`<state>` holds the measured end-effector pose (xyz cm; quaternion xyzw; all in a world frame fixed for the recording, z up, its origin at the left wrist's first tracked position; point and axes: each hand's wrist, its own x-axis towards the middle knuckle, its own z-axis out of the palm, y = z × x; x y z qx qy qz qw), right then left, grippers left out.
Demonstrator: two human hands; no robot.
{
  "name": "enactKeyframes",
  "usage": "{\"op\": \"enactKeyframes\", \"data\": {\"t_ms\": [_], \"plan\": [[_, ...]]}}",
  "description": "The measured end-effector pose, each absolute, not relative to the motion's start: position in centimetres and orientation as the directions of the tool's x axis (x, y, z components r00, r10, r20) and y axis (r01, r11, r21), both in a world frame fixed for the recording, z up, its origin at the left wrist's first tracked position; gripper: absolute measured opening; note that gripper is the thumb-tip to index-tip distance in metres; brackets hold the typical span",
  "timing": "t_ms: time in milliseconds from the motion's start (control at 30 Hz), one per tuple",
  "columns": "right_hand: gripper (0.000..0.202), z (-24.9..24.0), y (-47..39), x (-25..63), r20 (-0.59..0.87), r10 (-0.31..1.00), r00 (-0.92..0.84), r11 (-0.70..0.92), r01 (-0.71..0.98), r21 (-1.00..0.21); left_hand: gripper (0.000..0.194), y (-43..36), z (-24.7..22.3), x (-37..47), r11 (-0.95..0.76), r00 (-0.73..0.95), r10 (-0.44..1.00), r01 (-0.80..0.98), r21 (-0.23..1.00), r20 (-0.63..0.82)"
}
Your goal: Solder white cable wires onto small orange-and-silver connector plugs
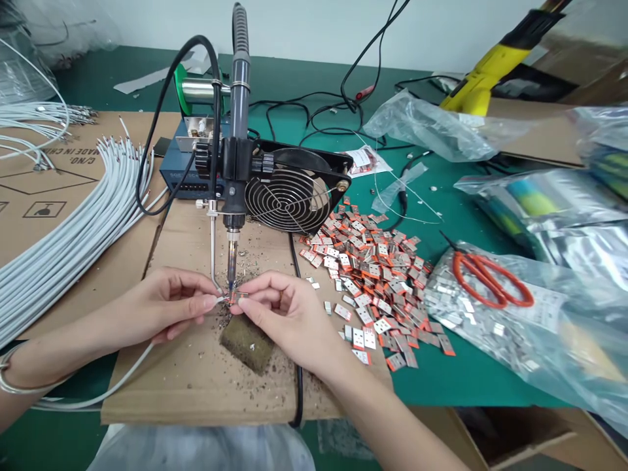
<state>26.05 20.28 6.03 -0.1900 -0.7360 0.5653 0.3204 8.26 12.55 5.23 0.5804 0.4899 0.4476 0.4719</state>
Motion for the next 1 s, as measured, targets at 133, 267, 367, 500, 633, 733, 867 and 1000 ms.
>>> {"op": "enactKeyframes", "data": {"t_ms": [133, 267, 367, 500, 633, 733, 867, 1000], "plan": [[0.015, 6.04, 20.20, 25.87, 0.261, 0.662, -0.703, 0.303, -0.067, -0.951, 0.024, 12.41, 5.18, 8.21, -0.072, 0.113, 0.992, 0.163, 0.984, 0.054], [0.017, 6.05, 20.20, 26.04, 0.257, 0.644, -0.721, 0.292, -0.079, -0.953, 0.023, 12.30, 5.14, 8.16, -0.078, 0.130, 0.990, 0.130, 0.988, 0.061], [0.016, 6.08, 20.22, 26.23, 0.258, 0.642, -0.721, 0.282, -0.091, -0.955, 0.023, 12.39, 5.15, 8.18, -0.079, 0.129, 0.990, 0.123, 0.989, 0.063], [0.015, 6.09, 20.24, 26.33, 0.261, 0.633, -0.729, 0.272, -0.107, -0.956, 0.022, 12.50, 5.12, 8.17, -0.081, 0.131, 0.989, 0.125, 0.989, 0.065], [0.016, 6.08, 20.19, 26.29, 0.261, 0.623, -0.737, 0.277, -0.103, -0.955, 0.022, 12.40, 5.15, 8.15, -0.077, 0.139, 0.989, 0.118, 0.990, 0.061], [0.017, 6.14, 20.21, 26.24, 0.263, 0.630, -0.731, 0.302, -0.081, -0.950, 0.021, 12.34, 5.31, 8.25, -0.078, 0.132, 0.989, 0.123, 0.989, 0.062], [0.018, 6.30, 20.22, 26.26, 0.259, 0.650, -0.714, 0.327, -0.045, -0.944, 0.021, 12.31, 5.54, 8.45, -0.067, 0.121, 0.991, 0.137, 0.988, 0.051], [0.018, 6.36, 20.11, 26.31, 0.254, 0.658, -0.709, 0.327, -0.035, -0.944, 0.021, 12.28, 5.52, 8.44, -0.062, 0.125, 0.991, 0.134, 0.989, 0.045]]}}
